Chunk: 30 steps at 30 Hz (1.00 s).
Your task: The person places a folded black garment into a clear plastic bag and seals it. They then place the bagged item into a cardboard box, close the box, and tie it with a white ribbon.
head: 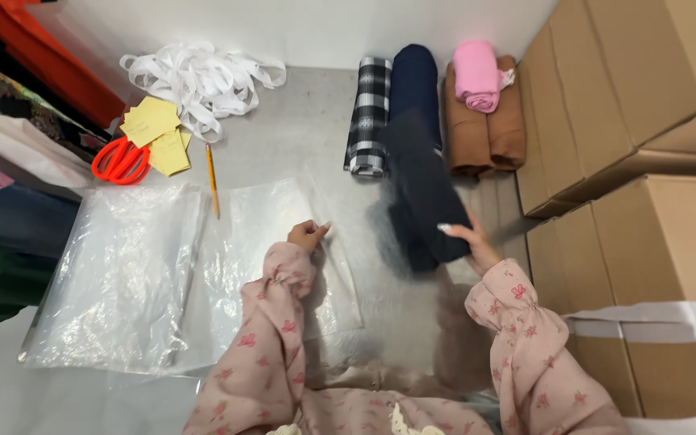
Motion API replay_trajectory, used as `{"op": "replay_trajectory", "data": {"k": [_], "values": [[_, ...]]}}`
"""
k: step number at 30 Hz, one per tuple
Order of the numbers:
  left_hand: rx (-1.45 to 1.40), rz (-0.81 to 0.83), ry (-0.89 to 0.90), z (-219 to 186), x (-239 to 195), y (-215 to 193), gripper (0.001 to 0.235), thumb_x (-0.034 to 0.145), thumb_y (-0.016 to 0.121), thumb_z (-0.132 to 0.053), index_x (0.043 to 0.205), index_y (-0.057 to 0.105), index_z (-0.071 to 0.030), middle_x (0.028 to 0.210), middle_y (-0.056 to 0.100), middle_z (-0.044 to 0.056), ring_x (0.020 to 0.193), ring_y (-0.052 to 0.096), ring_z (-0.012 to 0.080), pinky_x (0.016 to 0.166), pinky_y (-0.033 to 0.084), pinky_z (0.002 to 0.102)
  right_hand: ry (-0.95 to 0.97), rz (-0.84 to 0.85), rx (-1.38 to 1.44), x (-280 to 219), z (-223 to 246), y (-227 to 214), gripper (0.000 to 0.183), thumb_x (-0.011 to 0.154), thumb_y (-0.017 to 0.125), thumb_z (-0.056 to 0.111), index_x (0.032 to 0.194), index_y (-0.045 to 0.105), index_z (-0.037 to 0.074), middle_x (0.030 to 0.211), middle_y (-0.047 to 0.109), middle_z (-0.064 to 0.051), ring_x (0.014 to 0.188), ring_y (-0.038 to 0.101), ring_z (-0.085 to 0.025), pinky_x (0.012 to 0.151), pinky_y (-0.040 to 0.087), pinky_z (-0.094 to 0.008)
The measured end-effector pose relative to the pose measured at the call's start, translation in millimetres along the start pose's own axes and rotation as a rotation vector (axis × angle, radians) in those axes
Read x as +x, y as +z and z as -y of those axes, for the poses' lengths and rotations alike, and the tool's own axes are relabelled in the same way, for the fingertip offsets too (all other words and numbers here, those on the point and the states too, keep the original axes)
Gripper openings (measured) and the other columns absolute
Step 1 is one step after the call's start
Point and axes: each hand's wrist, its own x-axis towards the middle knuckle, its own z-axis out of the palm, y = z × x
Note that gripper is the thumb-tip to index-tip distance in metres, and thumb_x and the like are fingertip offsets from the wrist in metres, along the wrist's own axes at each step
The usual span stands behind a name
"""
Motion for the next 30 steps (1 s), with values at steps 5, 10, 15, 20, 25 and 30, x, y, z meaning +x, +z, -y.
{"op": "replay_trajectory", "data": {"k": [5, 10, 15, 20, 25, 30], "values": [[0.051, -0.002, -0.005, 8.4, -15.3, -0.3, 0.044, 0.084, 0.075, -0.058, 0.069, 0.064, -0.018, 0.066, 0.07, 0.001, 0.072, 0.07, 0.0219, 0.072, 0.054, 0.033, 0.214, 0.119, -0.139, -10.9, -34.0, -14.5, 0.071, 0.068, 0.079, 0.021, 0.136, 0.06, 0.011, 0.128, 0.061, -0.023, 0.106, 0.061, -0.035, 0.093, 0.049, -0.049], [0.059, -0.003, -0.017, 2.7, -14.7, 1.5, 0.042, 0.087, 0.072, -0.058, 0.071, 0.065, -0.02, 0.068, 0.07, 0.001, 0.073, 0.07, 0.0205, 0.071, 0.054, 0.033, 0.018, 0.128, -0.875, 1.2, -51.8, -21.1, 0.103, 0.056, 0.096, 0.036, 0.147, 0.05, 0.028, 0.13, 0.067, -0.021, 0.121, 0.063, -0.04, 0.104, 0.05, -0.049], [0.041, 0.006, 0.029, 11.4, -19.2, 4.6, 0.039, 0.087, 0.072, -0.055, 0.078, 0.066, -0.017, 0.075, 0.071, 0.004, 0.082, 0.071, 0.0235, 0.076, 0.055, 0.036, -0.396, 0.012, -1.759, -15.8, -97.4, 10.9, 0.113, 0.063, 0.087, 0.041, 0.157, 0.027, 0.023, 0.145, 0.043, -0.012, 0.121, 0.057, -0.038, 0.102, 0.048, -0.054], [0.149, 0.016, 0.144, 5.4, -39.5, 9.5, 0.043, 0.076, 0.08, -0.052, 0.082, 0.063, -0.012, 0.092, 0.063, 0.008, 0.097, 0.066, 0.0305, 0.087, 0.053, 0.041, -0.079, 0.308, -1.288, -7.0, -38.3, 23.0, 0.094, 0.072, 0.084, 0.054, 0.141, 0.036, 0.012, 0.149, 0.044, -0.025, 0.137, 0.045, -0.048, 0.112, 0.034, -0.062], [0.348, 0.009, 0.181, -38.5, -93.2, -9.1, 0.043, 0.078, 0.075, -0.053, 0.088, 0.065, -0.012, 0.106, 0.054, 0.004, 0.112, 0.062, 0.0315, 0.096, 0.05, 0.044, 0.149, 0.357, -1.012, 28.3, -20.1, 36.1, 0.094, 0.066, 0.092, 0.054, 0.131, 0.035, 0.017, 0.135, 0.063, -0.018, 0.124, 0.061, -0.038, 0.107, 0.044, -0.048], [0.379, -0.055, 0.231, -14.0, -67.2, 11.7, 0.042, 0.076, 0.073, -0.057, 0.082, 0.06, -0.017, 0.102, 0.046, 0.0, 0.11, 0.057, 0.0279, 0.091, 0.044, 0.041, 0.297, 0.408, -1.144, 5.3, 4.4, 88.4, 0.106, 0.053, 0.092, 0.062, 0.138, 0.054, 0.011, 0.136, 0.062, -0.027, 0.128, 0.059, -0.04, 0.107, 0.048, -0.049]]}}
